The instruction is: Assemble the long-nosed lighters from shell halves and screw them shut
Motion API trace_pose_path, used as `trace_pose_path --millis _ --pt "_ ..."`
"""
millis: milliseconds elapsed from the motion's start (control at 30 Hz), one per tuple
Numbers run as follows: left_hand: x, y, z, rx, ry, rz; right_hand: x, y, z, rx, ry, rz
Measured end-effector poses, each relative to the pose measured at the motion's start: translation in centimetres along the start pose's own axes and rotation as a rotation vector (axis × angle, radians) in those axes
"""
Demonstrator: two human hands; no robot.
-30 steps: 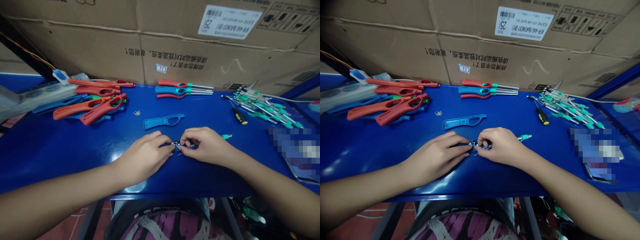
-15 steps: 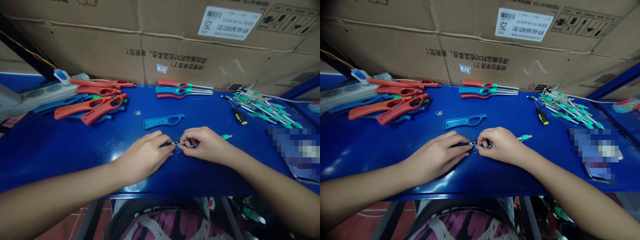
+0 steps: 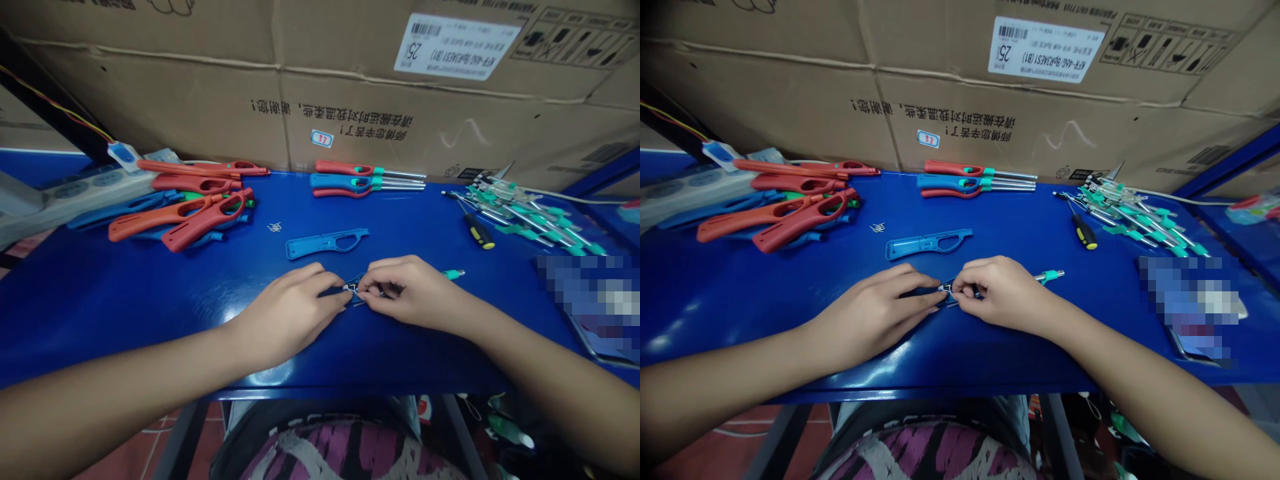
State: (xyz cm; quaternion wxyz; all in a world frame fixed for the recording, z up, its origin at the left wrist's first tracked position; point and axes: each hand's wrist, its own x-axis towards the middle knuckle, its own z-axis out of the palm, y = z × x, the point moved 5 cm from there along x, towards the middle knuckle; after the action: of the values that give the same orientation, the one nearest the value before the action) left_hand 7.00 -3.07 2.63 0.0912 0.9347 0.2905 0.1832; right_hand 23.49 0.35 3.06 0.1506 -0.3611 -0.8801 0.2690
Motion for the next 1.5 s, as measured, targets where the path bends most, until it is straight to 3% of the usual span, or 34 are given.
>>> trace_pose_path --millis 533,933,1033,1133,1267,1367,1500 --pt "-0.1 -0.1 0.4 0.041 -0.058 0.004 -0.1 0.3 -0.4 0.029 0.018 0.012" --pt "0.0 0.1 0.7 0.076 -0.143 -0.024 -0.4 -0.2 -0.9 0.103 -0.068 -0.046" --pt "0.0 0.0 0.7 0.084 -0.142 -0.015 -0.4 0.2 -1.8 0.105 0.002 -0.023" --pt "-0.1 -0.2 0.4 0.073 -0.13 -0.017 -0.5 1.7 -3.8 0.001 0.184 0.035" --pt "-0.2 -0.3 0.0 0.063 -0.117 -0.019 -1.4 4.8 -7.5 -0.332 0.422 0.171" --pt "-0.1 -0.3 0.0 0.077 -0.131 -0.025 -2.9 7.4 -10.7 -0.493 0.582 0.386" --pt "0.0 -0.3 0.1 0.095 -0.149 -0.011 -5.4 10.2 -14.0 -0.594 0.628 0.779"
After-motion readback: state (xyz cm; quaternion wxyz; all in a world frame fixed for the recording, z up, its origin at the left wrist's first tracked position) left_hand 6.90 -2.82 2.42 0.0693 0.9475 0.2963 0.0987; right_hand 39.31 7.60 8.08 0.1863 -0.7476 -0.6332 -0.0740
